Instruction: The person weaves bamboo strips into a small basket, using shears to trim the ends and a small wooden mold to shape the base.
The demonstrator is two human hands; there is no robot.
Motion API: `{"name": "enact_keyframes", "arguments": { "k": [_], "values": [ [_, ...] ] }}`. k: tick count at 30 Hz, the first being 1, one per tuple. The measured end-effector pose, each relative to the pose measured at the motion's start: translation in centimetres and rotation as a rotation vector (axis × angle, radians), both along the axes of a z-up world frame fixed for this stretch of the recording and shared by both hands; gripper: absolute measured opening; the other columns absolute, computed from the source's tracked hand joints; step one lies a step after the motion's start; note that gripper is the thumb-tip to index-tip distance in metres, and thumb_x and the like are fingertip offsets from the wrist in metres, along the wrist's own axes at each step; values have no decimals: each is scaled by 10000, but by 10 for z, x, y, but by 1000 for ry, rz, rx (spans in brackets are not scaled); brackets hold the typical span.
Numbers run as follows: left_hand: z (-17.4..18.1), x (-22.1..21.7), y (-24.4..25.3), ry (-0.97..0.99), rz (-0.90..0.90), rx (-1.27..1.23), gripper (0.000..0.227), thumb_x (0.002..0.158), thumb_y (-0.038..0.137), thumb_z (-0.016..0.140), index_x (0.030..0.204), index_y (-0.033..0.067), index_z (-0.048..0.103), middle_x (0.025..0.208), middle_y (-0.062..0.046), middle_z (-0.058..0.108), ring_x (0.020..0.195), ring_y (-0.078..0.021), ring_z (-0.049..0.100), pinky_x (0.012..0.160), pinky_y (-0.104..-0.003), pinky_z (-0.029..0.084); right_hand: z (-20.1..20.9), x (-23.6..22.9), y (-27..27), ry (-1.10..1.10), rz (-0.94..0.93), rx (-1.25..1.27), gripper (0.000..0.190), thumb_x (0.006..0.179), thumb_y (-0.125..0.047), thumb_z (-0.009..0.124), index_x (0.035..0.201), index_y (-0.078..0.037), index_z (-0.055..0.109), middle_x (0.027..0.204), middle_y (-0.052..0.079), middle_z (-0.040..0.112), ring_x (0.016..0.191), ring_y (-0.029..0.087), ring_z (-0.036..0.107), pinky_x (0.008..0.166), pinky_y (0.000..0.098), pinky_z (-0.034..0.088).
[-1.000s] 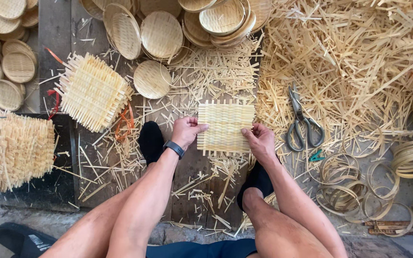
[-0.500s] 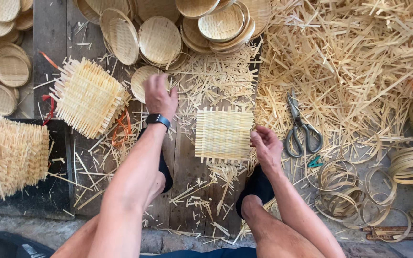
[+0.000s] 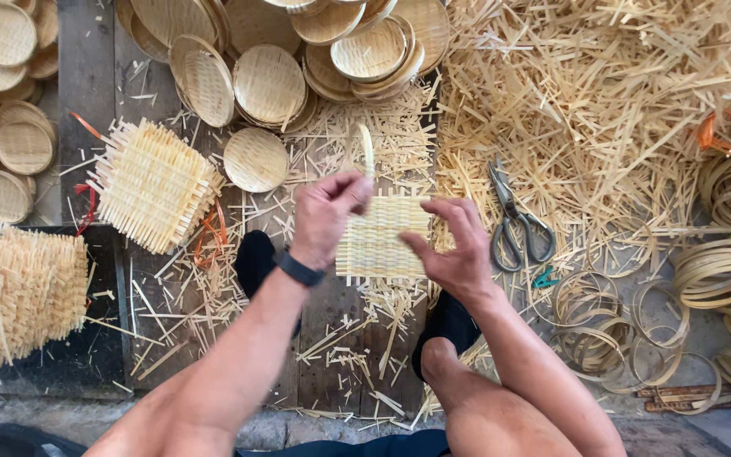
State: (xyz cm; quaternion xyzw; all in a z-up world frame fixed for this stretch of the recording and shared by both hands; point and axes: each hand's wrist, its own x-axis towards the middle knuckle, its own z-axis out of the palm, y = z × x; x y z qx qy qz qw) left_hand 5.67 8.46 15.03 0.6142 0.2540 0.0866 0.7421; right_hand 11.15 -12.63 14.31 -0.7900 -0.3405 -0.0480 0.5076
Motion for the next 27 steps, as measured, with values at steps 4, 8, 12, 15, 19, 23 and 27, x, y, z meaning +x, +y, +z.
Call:
{"name": "enact_keyframes", "arguments": {
  "k": [4,8,12,15,19,23,27],
  "values": [
    [27,-6,-60,40,0,-70,104,892,116,733,973,73,783,838,-24,775,726,-91,702,682,-259,587,10,-9,11,79,-39,74,362,826,-120,870,1106,4,675,1005,111,730,910,196,731,794,320,598],
    [31,-20,-48,-183,-1,1073,322,957,324,770,733,108,689,694,-4,657,644,-117,569,616,-302,471,10,-10,-4,77,-79,14,222,877,-81,861,1052,-18,739,939,84,728,811,157,724,688,303,592],
    [26,11,-36,88,-192,564,662,1012,683,454,797,117,722,711,13,628,646,-106,488,563,-306,385,24,-6,-14,-49,83,-35,216,850,-73,846,1050,-49,770,930,85,680,783,176,684,638,298,561],
    [18,24,-52,640,-337,-235,812,861,852,268,649,154,627,552,41,538,470,-87,386,399,-285,266,29,-1,-11,-174,99,-90,241,816,-49,829,1045,-60,757,909,54,651,767,192,660,616,309,538],
    [-5,11,-67,588,-267,-366,870,828,912,301,595,109,540,510,55,383,407,-80,263,359,-282,173,17,-6,-11,-186,33,-156,241,781,-11,837,1000,-75,763,760,48,522,650,205,575,545,362,470],
    [-26,3,-80,573,-133,-484,877,819,905,338,597,95,591,497,69,340,391,-73,247,356,-270,173,9,-12,-14,-159,41,-198,236,781,-12,824,997,-94,777,743,59,511,615,206,564,510,360,454],
    [-39,-5,-67,490,-172,-508,697,872,797,494,667,135,572,514,87,366,399,-63,287,356,-254,201,7,-1,-18,188,47,-116,245,810,-133,834,1038,-70,770,798,43,625,661,166,625,564,321,518]
  ]
}}
